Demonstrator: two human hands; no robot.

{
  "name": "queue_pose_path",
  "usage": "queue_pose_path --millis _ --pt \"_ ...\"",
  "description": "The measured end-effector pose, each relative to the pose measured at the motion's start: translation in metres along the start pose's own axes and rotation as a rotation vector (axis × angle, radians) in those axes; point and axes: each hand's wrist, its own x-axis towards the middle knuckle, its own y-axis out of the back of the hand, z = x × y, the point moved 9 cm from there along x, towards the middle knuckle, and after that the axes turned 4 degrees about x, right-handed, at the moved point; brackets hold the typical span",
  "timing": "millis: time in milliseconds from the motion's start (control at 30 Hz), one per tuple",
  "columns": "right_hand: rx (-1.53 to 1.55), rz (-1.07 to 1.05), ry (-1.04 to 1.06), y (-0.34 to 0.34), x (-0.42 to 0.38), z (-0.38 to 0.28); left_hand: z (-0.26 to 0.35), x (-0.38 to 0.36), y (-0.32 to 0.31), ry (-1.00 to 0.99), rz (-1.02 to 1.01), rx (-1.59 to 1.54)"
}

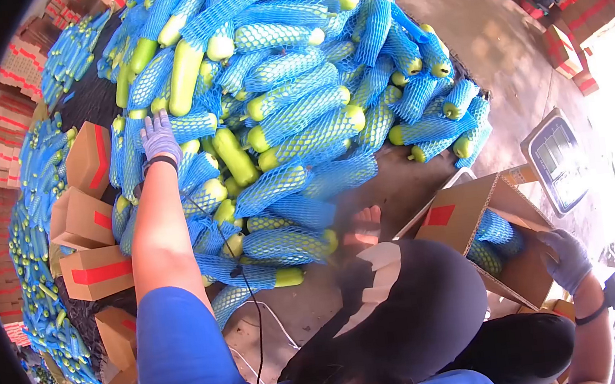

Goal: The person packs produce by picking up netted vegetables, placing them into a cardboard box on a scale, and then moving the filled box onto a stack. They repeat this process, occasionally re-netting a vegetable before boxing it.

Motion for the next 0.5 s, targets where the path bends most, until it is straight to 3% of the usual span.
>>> queue_pose_path --millis 67,100,167,233,300,333,500 --pt "0.006 0.002 -0.023 -0.004 -0.006 0.002 -0.003 0.019 -0.023 -0.032 0.102 0.000" --pt "0.009 -0.002 -0.044 -0.006 -0.009 0.004 0.000 0.018 -0.007 -0.035 0.104 -0.002" --pt "0.007 0.030 -0.002 -0.008 -0.011 0.003 0.006 -0.003 0.025 -0.046 -0.223 0.108" --pt "0.008 0.058 0.043 -0.007 -0.012 -0.001 0.005 -0.015 0.029 -0.068 -0.186 0.072" --pt "0.008 0.073 0.104 -0.006 -0.011 -0.011 0.009 -0.017 0.022 -0.199 0.046 0.075" --pt "0.009 0.072 0.102 -0.006 -0.010 -0.014 0.007 -0.013 0.001 -0.219 0.035 0.068" --pt "0.037 0.071 0.153 -0.005 -0.012 -0.021 0.007 -0.048 0.036 -0.263 0.068 0.083"
